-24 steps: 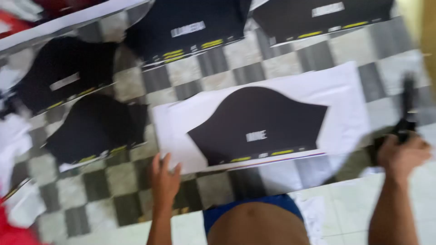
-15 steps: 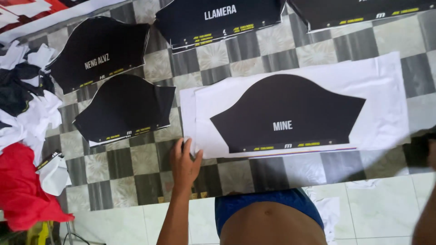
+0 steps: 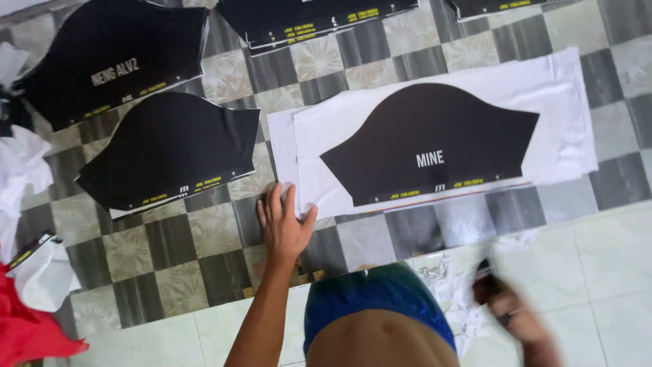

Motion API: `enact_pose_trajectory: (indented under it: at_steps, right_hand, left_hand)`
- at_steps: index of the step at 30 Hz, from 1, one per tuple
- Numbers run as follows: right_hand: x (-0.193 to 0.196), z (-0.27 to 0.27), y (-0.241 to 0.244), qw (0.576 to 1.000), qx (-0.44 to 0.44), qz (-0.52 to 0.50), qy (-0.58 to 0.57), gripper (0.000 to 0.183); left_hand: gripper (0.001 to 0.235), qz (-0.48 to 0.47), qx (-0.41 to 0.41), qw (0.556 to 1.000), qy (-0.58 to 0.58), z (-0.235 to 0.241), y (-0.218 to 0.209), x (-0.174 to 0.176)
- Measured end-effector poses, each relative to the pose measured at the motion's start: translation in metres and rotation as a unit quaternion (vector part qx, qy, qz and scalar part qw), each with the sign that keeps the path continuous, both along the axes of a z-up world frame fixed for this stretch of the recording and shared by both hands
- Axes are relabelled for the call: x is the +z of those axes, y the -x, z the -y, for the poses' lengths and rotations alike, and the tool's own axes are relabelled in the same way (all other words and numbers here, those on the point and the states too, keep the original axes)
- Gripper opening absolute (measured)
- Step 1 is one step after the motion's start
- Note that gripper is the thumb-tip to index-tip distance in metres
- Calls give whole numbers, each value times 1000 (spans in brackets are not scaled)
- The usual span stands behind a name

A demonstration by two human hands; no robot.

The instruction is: Cutting fabric patterns with scissors and organizing the pieces on a table

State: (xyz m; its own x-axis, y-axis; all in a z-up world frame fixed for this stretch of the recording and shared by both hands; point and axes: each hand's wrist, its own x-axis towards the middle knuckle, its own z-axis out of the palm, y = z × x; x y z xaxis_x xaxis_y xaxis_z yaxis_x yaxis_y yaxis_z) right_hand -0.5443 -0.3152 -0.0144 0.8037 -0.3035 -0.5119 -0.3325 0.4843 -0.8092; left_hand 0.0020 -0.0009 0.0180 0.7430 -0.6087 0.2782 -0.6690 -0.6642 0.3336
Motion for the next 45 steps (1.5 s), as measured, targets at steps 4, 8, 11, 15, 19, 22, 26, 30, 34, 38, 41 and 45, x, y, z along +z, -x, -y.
enact_pose_trajectory:
  at_steps: [4, 8, 11, 15, 19, 22, 26, 30, 34, 38, 41, 45]
  right_hand:
    - [36, -149, -76, 995, 34, -78, -52, 95]
    - [80, -198, -150, 982, 106, -155, -16, 60]
    - [89, -214, -184, 986, 90, -137, 28, 65]
    - [97, -220, -224, 982, 71, -141, 104, 65]
    - [104, -221, -247, 978, 73, -152, 118, 67]
    - [99, -224, -250, 981, 40, -169, 89, 63]
    - [102, -226, -254, 977, 37, -178, 109, 59]
    - [107, -229, -260, 972, 27, -201, 117, 57]
    - [111, -232, -264, 968, 29, -217, 122, 55]
    - [112, -233, -265, 967, 25, -230, 109, 52]
    - [118, -229, -268, 972, 28, -213, 90, 56]
    - [108, -220, -265, 981, 17, -182, 57, 57]
  left_hand:
    - [71, 4, 4, 1000, 2, 2, 1, 12]
    - [71, 23, 2, 1000, 17, 0, -3, 8]
    - [70, 27, -3, 999, 25, -2, -1, 9]
    - [70, 2, 6, 999, 34, 0, 0, 11]
    - [70, 10, 5, 999, 34, -1, 1, 13]
    - [70, 10, 5, 999, 43, -1, 1, 10]
    - [69, 22, 7, 999, 41, -1, 0, 12]
    - [68, 23, 2, 999, 39, -2, -1, 15]
    - [68, 17, 11, 999, 36, -1, -1, 10]
    - [66, 8, 10, 999, 39, -1, 0, 13]
    - [65, 14, 8, 999, 43, -2, -1, 15]
    - [65, 14, 4, 999, 48, -1, -1, 15]
